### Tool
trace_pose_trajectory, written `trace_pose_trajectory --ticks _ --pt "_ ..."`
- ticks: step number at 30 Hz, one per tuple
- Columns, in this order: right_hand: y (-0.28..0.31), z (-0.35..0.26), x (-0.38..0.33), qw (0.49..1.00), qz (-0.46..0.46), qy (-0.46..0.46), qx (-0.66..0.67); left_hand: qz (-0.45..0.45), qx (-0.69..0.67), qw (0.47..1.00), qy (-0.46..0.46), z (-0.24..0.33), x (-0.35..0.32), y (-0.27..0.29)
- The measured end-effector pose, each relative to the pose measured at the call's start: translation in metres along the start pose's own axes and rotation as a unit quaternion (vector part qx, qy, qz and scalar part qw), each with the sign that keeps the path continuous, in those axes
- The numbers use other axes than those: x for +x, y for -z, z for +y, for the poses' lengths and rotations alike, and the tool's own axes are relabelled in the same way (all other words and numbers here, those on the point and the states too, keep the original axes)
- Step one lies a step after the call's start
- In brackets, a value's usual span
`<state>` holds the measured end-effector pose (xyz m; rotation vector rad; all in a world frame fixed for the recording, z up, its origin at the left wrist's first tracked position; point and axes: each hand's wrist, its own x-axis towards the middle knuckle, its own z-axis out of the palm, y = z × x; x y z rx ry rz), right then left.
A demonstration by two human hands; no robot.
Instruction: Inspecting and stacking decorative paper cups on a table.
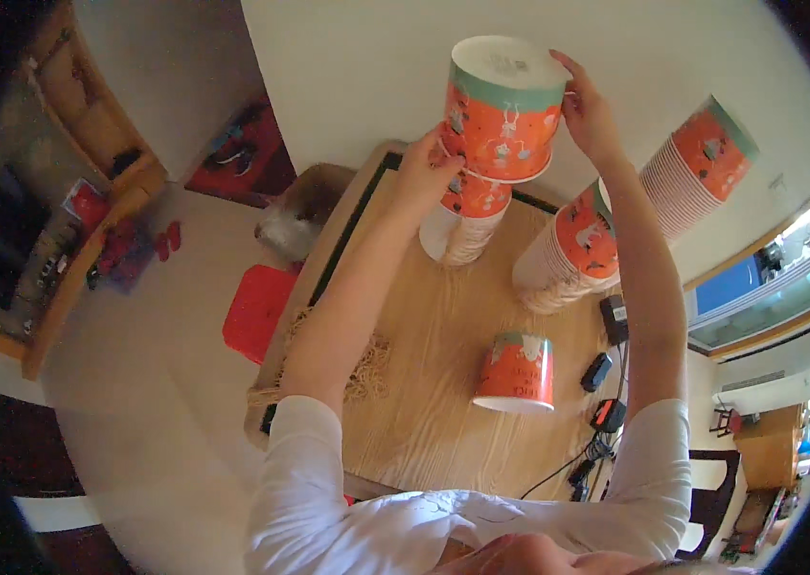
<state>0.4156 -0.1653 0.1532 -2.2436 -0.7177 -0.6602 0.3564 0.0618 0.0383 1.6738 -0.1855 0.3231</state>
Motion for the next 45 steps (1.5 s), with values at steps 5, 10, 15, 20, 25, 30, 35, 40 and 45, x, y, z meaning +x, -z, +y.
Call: trace_pose_trajectory --ticks 5,10,15,20,25,30,35,40,45 --pt "-0.033 0.043 0.004 1.000 0.009 0.005 0.001 0.055 0.076 0.989 -0.116 -0.049 0.013 -0.019" --pt "-0.061 0.069 -0.016 0.992 -0.002 -0.055 0.116 0.046 0.038 0.992 -0.112 -0.069 0.011 -0.022" --pt "-0.082 0.078 -0.033 0.991 -0.015 -0.081 0.110 0.050 0.067 0.993 -0.089 -0.099 0.007 -0.026" --pt "-0.088 0.086 -0.040 0.986 -0.033 -0.070 0.147 0.058 0.113 0.983 -0.131 -0.107 -0.006 -0.032" --pt "-0.096 0.092 -0.043 0.978 -0.026 -0.034 0.205 0.081 0.142 0.975 -0.154 -0.121 -0.014 -0.036" --pt "-0.097 0.085 -0.047 0.970 -0.026 -0.034 0.238 0.098 0.160 0.968 -0.165 -0.128 -0.022 -0.044" --pt "-0.082 0.057 -0.038 0.971 0.065 -0.075 0.217 0.098 0.135 0.978 -0.126 -0.127 -0.028 -0.051" --pt "-0.091 0.036 -0.054 0.995 -0.035 0.023 0.090 0.128 0.170 0.962 -0.171 -0.133 -0.033 -0.055" --pt "-0.096 0.051 -0.058 0.994 -0.014 0.098 -0.045 0.108 0.183 0.963 -0.168 -0.140 -0.031 -0.053"
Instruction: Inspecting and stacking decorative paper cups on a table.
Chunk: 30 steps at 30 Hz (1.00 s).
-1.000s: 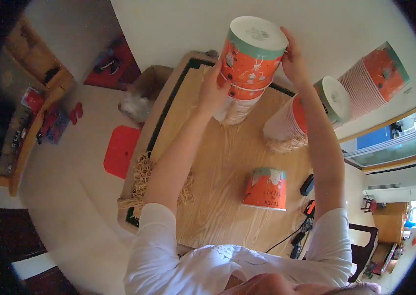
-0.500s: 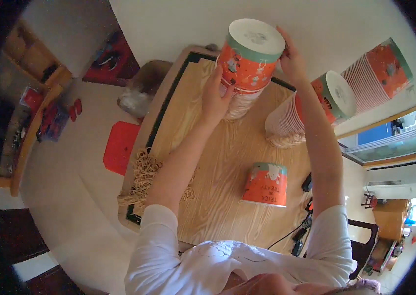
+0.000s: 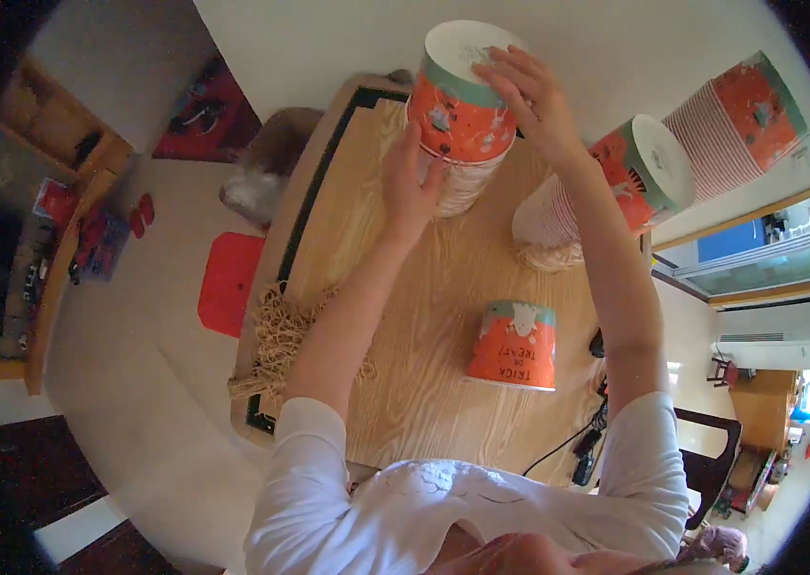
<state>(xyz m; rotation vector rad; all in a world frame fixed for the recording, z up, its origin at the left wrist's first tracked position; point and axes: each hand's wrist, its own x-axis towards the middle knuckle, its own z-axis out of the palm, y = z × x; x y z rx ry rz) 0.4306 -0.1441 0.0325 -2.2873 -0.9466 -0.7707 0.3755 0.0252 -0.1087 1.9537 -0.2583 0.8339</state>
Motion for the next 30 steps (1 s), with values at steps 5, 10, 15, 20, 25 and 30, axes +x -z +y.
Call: trace_pose_trajectory --ticks 5,10,15,20,25,30 --pt "-0.004 -0.003 -0.005 1.000 0.003 0.010 -0.014 0.000 0.007 1.000 -0.004 0.002 -0.002 0.000" --pt "-0.001 -0.009 -0.003 0.999 -0.006 0.034 -0.042 -0.025 0.026 0.999 0.021 -0.002 -0.003 0.003" --pt "0.004 -0.017 -0.007 0.996 0.023 0.014 -0.081 -0.023 0.069 0.997 0.035 0.017 -0.016 0.006" --pt "0.052 -0.053 -0.078 0.947 -0.207 -0.239 0.065 -0.048 0.051 0.995 0.076 0.062 -0.086 0.062" --pt "0.113 -0.131 -0.231 0.911 -0.383 -0.152 0.028 -0.115 0.099 0.974 0.168 0.078 -0.204 0.140" --pt "0.099 -0.152 -0.338 0.885 -0.297 -0.357 -0.003 -0.108 0.059 0.970 0.211 0.105 -0.253 0.181"
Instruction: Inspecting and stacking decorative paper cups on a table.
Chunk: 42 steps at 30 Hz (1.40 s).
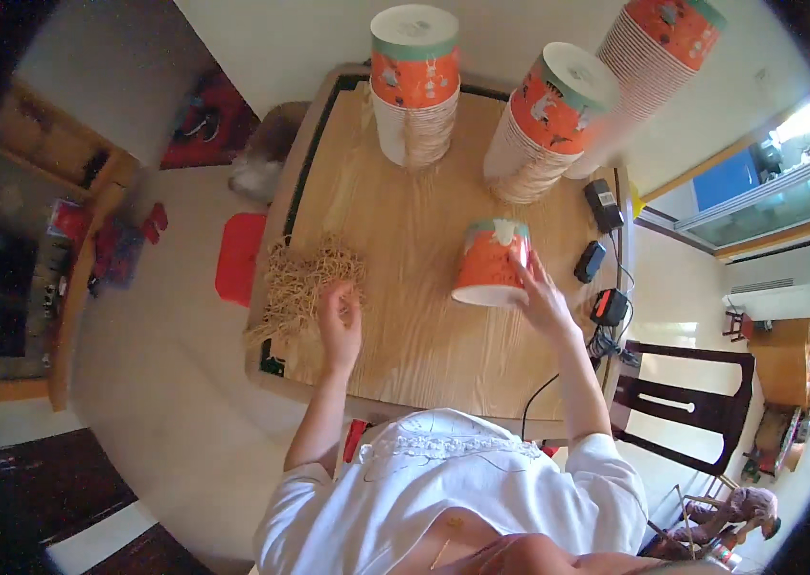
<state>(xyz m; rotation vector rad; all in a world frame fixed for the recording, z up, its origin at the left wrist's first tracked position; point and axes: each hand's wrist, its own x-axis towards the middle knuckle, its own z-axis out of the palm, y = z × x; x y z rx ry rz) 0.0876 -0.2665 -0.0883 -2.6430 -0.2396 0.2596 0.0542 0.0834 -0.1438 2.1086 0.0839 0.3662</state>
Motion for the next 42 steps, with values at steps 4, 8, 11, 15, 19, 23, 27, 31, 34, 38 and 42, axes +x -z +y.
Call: trace_pose_trajectory --ticks 4,8,11,15,19,23,27,31,34,38,42 --pt "0.004 -0.007 0.007 0.992 0.074 -0.101 0.031 -0.033 -0.052 0.998 0.000 0.043 -0.034 -0.014" --pt "0.000 -0.025 -0.004 0.974 0.132 -0.098 0.157 -0.032 -0.122 0.992 0.032 0.081 -0.052 -0.019" --pt "-0.011 -0.037 -0.016 0.967 0.120 -0.101 0.199 0.021 -0.072 0.995 -0.073 0.098 -0.043 -0.018" --pt "-0.022 -0.065 -0.036 0.979 0.104 -0.048 0.171 0.037 0.032 0.992 -0.117 0.105 -0.027 -0.008" --pt "-0.016 -0.075 -0.050 0.986 0.067 -0.052 0.143 -0.002 -0.057 0.996 -0.062 0.101 -0.020 -0.004" --pt "-0.008 -0.074 -0.057 0.981 0.063 -0.063 0.172 -0.099 -0.289 0.944 0.128 0.079 -0.023 -0.004" --pt "-0.005 -0.075 -0.059 0.986 0.053 -0.025 0.155 -0.137 -0.194 0.966 0.102 0.062 -0.024 -0.006" --pt "-0.002 -0.077 -0.050 0.985 0.078 -0.048 0.143 -0.010 -0.169 0.985 0.026 0.065 -0.023 0.000" --pt "0.003 -0.087 -0.038 0.994 0.055 -0.035 0.090 -0.085 -0.012 0.995 -0.045 0.101 -0.027 0.008" --pt "-0.001 -0.107 -0.032 0.954 0.107 -0.043 0.276 -0.041 0.055 0.996 0.060 0.056 -0.023 0.003" --pt "-0.063 -0.092 -0.039 0.874 0.160 0.002 0.459 0.013 0.003 0.998 0.069 0.055 -0.023 -0.001"
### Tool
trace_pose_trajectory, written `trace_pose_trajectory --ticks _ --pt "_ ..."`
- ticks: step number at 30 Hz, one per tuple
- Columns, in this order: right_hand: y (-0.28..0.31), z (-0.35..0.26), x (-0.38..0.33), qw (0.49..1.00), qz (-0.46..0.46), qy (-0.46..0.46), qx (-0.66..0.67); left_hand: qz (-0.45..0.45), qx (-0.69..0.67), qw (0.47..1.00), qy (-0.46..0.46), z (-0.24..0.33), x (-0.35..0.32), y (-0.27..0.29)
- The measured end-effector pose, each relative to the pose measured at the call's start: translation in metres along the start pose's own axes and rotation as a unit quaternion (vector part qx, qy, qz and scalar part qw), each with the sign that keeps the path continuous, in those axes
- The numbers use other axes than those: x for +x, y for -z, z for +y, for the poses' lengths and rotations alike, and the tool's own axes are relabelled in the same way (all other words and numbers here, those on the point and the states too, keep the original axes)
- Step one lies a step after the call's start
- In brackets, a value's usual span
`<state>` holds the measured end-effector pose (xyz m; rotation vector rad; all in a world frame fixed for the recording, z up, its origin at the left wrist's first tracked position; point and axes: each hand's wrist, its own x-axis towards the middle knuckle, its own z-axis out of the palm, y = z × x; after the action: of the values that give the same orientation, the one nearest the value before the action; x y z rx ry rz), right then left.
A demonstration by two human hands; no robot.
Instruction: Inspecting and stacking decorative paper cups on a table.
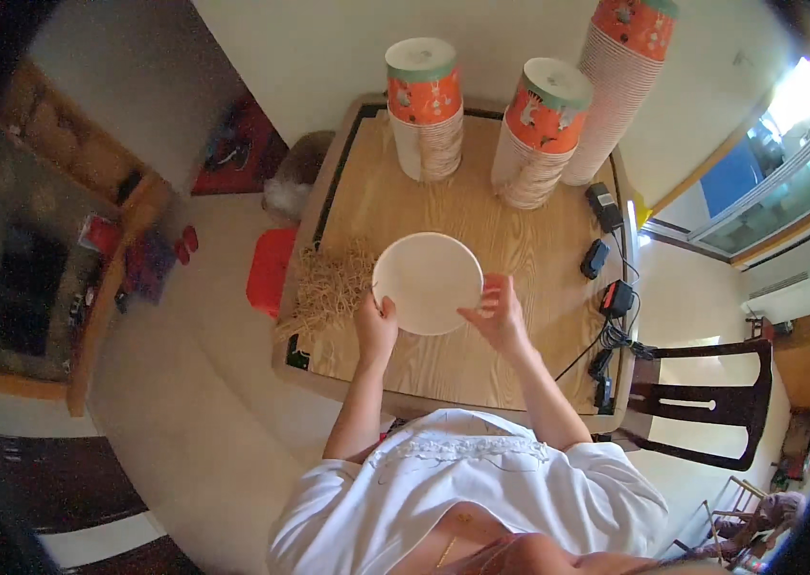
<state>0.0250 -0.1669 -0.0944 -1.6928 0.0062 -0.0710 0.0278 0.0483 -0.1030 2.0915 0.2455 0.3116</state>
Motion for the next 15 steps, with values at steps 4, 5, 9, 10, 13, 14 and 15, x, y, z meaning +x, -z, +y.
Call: trace_pose_trajectory --ticks 4,5,9,10,13,14,15 --pt "-0.019 -0.016 -0.008 0.985 0.054 0.061 -0.151 0.040 0.001 0.999 0.000 -0.012 -0.002 -0.002" --pt "-0.019 -0.017 -0.007 0.984 0.084 0.044 -0.154 0.043 0.040 0.998 -0.023 -0.007 -0.003 -0.002" --pt "-0.016 -0.022 0.003 0.988 0.113 0.066 -0.078 0.051 -0.044 0.998 0.000 -0.012 -0.005 -0.004" --pt "-0.013 -0.022 0.005 0.995 0.087 0.040 0.007 0.026 -0.091 0.992 0.084 -0.010 -0.004 -0.003" --pt "-0.006 -0.022 0.010 0.980 0.013 -0.028 0.194 -0.016 -0.102 0.988 0.118 -0.035 -0.004 0.001" --pt "-0.004 -0.021 0.012 0.953 -0.035 -0.070 0.293 -0.032 -0.068 0.995 0.070 -0.050 -0.005 0.001" --pt "-0.002 -0.017 0.016 0.948 -0.049 -0.078 0.305 -0.035 -0.068 0.995 0.070 -0.045 -0.004 0.001"
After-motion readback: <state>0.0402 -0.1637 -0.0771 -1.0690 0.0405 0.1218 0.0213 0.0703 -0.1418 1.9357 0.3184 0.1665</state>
